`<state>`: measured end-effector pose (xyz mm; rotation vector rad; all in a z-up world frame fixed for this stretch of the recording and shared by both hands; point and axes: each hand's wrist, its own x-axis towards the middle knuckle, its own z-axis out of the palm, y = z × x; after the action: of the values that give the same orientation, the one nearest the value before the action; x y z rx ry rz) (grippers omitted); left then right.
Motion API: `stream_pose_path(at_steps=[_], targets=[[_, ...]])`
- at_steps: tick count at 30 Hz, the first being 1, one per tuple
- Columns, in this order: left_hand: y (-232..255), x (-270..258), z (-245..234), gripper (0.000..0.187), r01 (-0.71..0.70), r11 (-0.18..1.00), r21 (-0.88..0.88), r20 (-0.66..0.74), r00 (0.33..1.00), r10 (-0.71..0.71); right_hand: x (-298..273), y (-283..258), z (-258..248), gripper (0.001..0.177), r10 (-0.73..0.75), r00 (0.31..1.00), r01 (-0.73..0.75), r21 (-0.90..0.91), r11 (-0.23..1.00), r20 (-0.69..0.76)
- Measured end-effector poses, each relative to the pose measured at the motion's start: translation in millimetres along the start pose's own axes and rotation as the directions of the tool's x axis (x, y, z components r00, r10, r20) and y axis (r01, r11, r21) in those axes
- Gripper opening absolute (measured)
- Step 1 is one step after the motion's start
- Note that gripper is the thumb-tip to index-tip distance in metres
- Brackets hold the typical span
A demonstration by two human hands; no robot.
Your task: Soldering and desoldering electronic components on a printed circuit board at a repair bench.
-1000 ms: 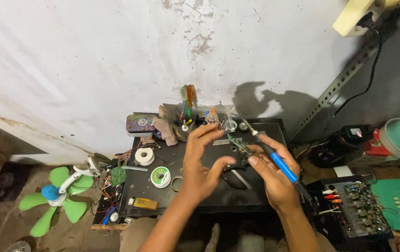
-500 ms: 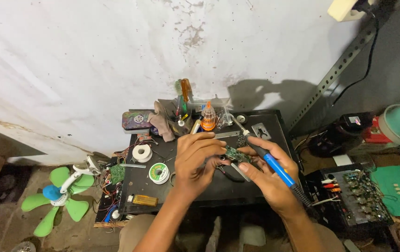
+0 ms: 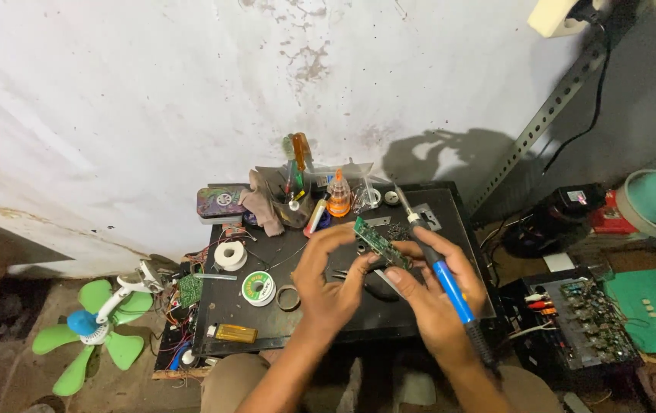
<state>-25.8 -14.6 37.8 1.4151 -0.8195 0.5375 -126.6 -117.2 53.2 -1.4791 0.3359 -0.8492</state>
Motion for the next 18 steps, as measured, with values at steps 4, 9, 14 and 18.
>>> stream_pose_path(at_steps=[4, 9, 14, 18], targets=[[-9, -6, 6, 0.018, -0.027, 1.000, -0.012, -0.032, 0.999, 0.026, -7, 0, 7, 0.060, -0.151, 0.988, 0.145, -0.141, 0.979, -0.031], [-27, -12, 10, 0.023, 0.013, 0.999, -0.034, -0.032, 0.999, -0.014, -10, -3, 16, 0.057, -0.161, 0.986, 0.144, -0.242, 0.960, -0.052], [-31, -14, 8, 0.016, 0.036, 0.999, -0.016, -0.065, 0.997, -0.037, -8, 0, 19, 0.061, -0.089, 0.994, 0.068, -0.282, 0.957, -0.060], [-38, -16, 8, 0.018, 0.015, 1.000, 0.000, -0.077, 0.997, -0.015, -6, 4, 20, 0.061, -0.057, 0.995, 0.031, -0.298, 0.954, -0.080]])
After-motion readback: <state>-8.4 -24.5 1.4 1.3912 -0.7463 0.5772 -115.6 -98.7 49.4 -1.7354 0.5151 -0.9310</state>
